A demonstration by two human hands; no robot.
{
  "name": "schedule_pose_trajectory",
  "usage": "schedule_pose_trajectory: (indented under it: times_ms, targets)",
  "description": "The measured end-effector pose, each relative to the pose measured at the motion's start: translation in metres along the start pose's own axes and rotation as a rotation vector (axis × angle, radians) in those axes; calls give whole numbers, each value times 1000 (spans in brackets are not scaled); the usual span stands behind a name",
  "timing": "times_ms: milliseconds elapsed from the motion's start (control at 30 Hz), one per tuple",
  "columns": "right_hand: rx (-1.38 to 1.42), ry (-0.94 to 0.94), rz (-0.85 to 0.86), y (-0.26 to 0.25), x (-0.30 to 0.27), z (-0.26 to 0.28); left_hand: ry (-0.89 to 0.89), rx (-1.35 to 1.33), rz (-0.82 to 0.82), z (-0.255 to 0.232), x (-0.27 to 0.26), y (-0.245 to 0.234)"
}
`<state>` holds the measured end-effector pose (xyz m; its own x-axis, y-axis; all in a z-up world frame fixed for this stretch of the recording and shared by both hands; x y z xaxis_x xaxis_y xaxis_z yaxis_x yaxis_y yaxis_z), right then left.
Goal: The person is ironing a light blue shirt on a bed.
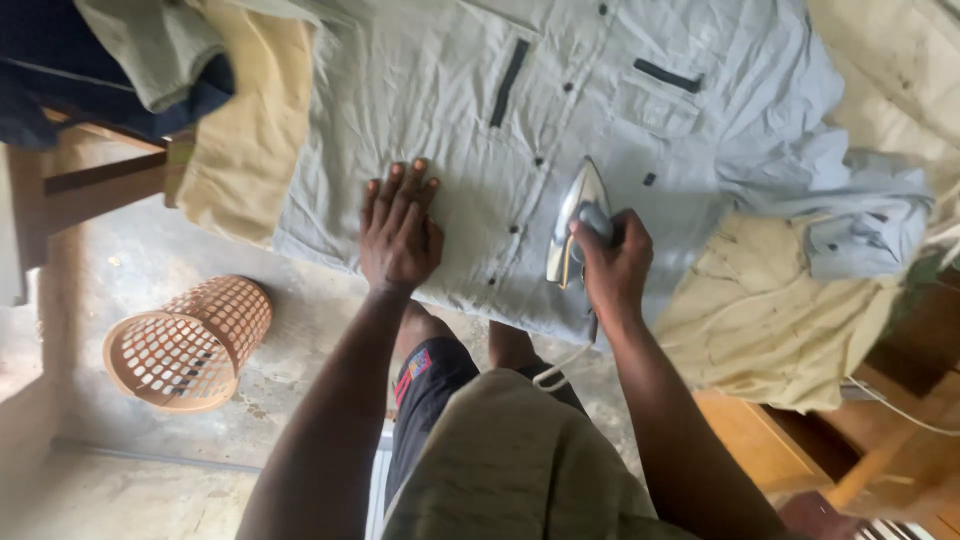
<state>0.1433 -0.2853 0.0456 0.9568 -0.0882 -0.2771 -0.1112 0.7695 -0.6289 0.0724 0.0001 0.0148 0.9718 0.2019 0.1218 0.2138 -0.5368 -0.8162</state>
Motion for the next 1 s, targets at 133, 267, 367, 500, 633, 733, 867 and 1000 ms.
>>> schedule_pose_trajectory:
  times_ms: [133, 267, 367, 500, 633, 733, 867, 1000]
  targets:
    - [-31, 31, 69, 35, -25, 49, -8, -29, 1, 8, -5, -6]
    - [-69, -106, 42, 82, -55, 68, -79, -139, -62, 22, -14, 7]
    - [17, -182, -2, 118, -55, 84, -207, -249, -148, 36, -13, 7]
    - [-14, -113, -8, 156, -41, 123, -288, -497, -184, 38, -15, -28]
    - [-12, -183, -50, 199, 15, 165, -288, -629, -334, 71, 8, -46]
    - [-39, -256, -63, 214, 6, 174, -360, -635, -323, 87, 8, -68]
    - [-88, -222, -87, 224, -39, 174, -336, -677, -271, 95, 18, -86]
    - [-177, -221, -64, 237, -67, 174, -318, -715, -251, 97, 18, -92]
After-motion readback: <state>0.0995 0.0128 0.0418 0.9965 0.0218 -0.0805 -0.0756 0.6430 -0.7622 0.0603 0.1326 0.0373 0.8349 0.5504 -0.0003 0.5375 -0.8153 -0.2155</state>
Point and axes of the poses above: each hand's wrist, its own x-axis towards the middle knuckle, its own y-axis out of the palm, z = x × y, the point moved 6 cm from there along x, towards the middle knuckle, and after that the axes turned 1 degree about -y, right-handed, at the moved point
